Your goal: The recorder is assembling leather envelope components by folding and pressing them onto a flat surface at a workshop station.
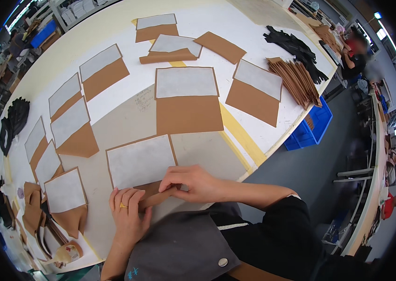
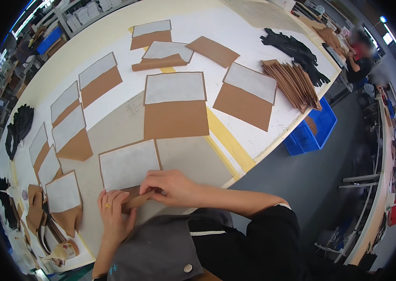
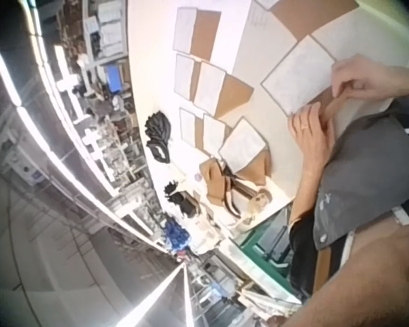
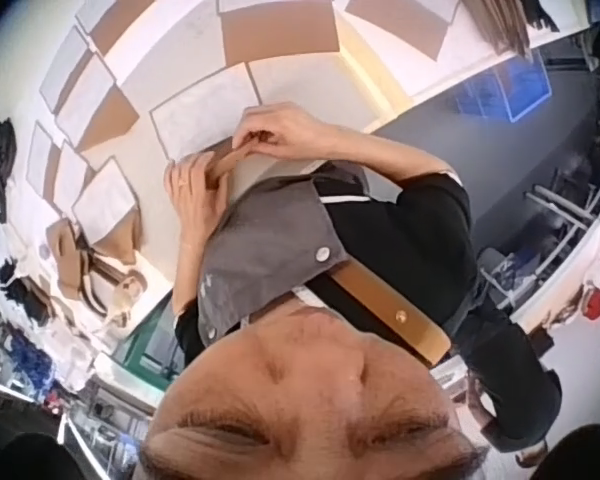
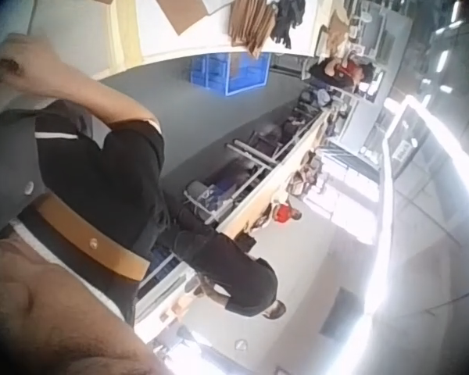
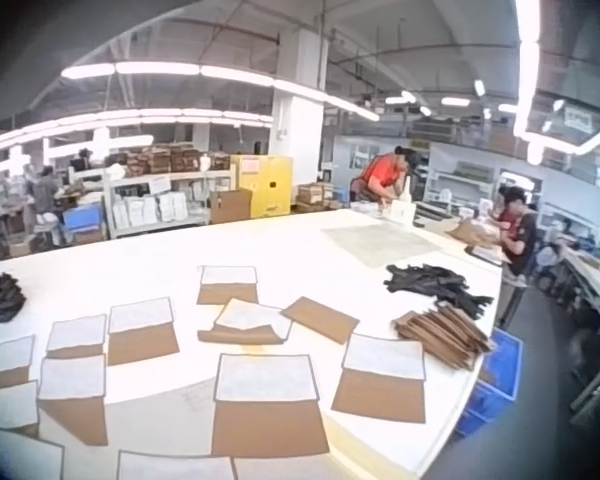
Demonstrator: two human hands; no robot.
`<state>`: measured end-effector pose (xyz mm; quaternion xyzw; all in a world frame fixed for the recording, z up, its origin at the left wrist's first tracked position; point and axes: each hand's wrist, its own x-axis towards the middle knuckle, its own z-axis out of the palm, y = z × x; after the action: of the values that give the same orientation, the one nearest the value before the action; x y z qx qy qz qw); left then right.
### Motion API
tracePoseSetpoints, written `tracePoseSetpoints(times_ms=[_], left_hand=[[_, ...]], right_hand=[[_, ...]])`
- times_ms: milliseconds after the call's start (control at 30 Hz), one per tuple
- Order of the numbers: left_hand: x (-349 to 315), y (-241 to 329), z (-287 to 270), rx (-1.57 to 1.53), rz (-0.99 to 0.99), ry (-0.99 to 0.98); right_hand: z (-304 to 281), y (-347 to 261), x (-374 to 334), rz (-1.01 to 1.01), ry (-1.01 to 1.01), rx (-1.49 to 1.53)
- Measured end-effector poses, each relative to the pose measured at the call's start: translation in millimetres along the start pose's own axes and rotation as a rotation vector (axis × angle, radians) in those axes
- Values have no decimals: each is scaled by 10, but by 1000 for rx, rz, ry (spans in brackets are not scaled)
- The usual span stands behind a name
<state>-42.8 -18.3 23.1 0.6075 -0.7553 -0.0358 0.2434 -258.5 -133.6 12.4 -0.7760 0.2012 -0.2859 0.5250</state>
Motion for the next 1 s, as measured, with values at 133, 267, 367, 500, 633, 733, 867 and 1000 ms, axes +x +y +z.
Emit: tracePoseSetpoints(times_ms=[133, 267, 367, 500, 633, 733, 867, 1000], left_hand=[[-97, -18, 103, -53, 29, -69], [-177, -159, 215, -52, 134, -89], [-286, -287, 229, -33, 66, -75], [-199, -341, 226, 51, 81, -25], [10, -246, 190, 90, 87, -62], [62, -244, 242, 129, 58, -90], [154, -289, 265, 236, -73, -151], [44, -502, 227, 332, -218, -134]], right_hand=[[38, 33, -155, 19, -84, -10], [-133, 25, -327, -87, 67, -333], [-673, 169, -491, 28, 366, -782], [-1449, 392, -803, 252, 672, -1085], [-1748, 581, -869, 348, 717, -1075], [-1872, 655, -827, 404, 668, -1043], [-1908, 657, -793, 403, 741, -988], [-1769, 442, -894, 329, 909, -764]])
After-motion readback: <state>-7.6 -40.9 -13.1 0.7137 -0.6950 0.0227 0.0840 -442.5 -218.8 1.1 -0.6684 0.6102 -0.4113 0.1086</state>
